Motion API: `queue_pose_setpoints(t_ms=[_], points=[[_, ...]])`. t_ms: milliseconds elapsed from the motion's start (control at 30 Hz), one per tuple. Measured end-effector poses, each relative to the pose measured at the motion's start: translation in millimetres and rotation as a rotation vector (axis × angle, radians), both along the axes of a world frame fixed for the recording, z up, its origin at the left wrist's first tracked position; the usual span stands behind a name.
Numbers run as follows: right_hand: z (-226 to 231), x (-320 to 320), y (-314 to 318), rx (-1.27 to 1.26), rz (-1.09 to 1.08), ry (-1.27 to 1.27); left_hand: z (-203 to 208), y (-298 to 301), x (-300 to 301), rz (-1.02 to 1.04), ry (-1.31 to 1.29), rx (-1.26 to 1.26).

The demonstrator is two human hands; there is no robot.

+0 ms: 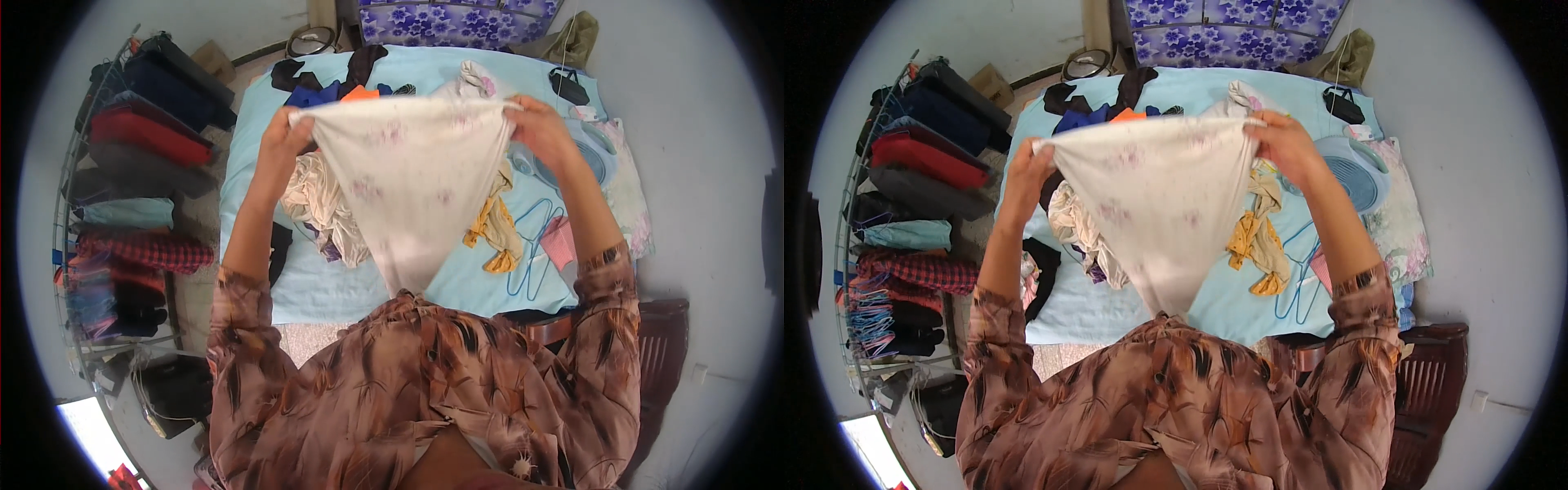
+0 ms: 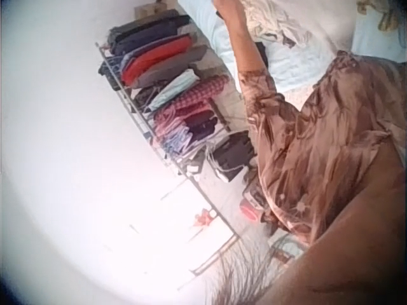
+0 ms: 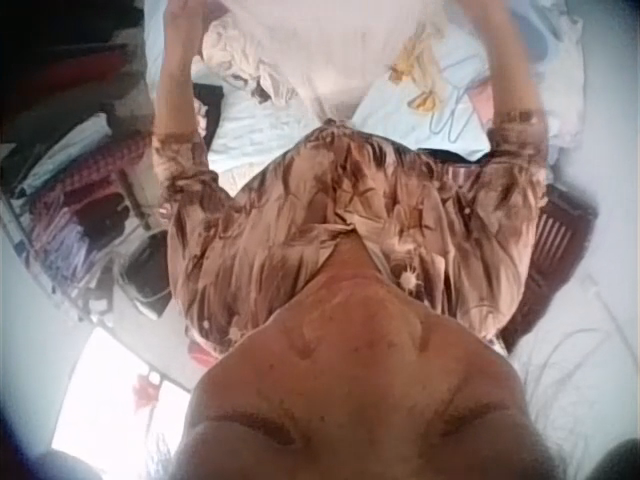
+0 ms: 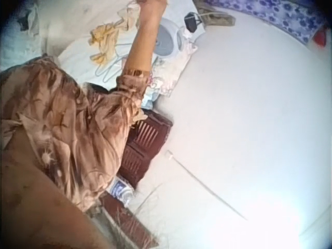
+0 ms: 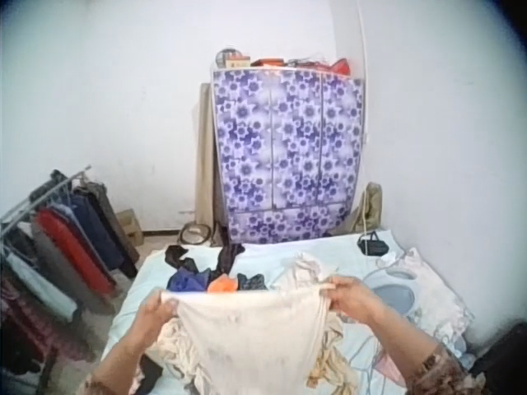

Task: Fold various items of clothing on a bed, including pants and shirts.

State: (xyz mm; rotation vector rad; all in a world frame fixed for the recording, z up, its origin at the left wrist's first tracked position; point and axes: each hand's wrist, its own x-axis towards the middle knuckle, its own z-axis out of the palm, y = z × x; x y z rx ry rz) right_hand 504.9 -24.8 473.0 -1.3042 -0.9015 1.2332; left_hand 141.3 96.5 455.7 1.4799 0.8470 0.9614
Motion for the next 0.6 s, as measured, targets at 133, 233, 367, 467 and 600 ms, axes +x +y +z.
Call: queue_pose_setpoints(t_ms=[133,233,367,467,600], points=[[24,23,51,0.215,-0.017,0.091,48,30,31,0.072,-0.184,0.111],[49,21,61,0.321,-0.012,0.128,71,42,35,0.037,-0.274,0.164],[61,15,52,0.48,-0.006,0.093,75,38,31,0.044,-0.344,0.262],[37,13,30,0.381,-0.05,-0.13,45,11,9,0.221,0.049,0.392],[-40,11,-16,0.143,0.163,-0.39,-41,-54,-15,0.001,-0.059,0.105]])
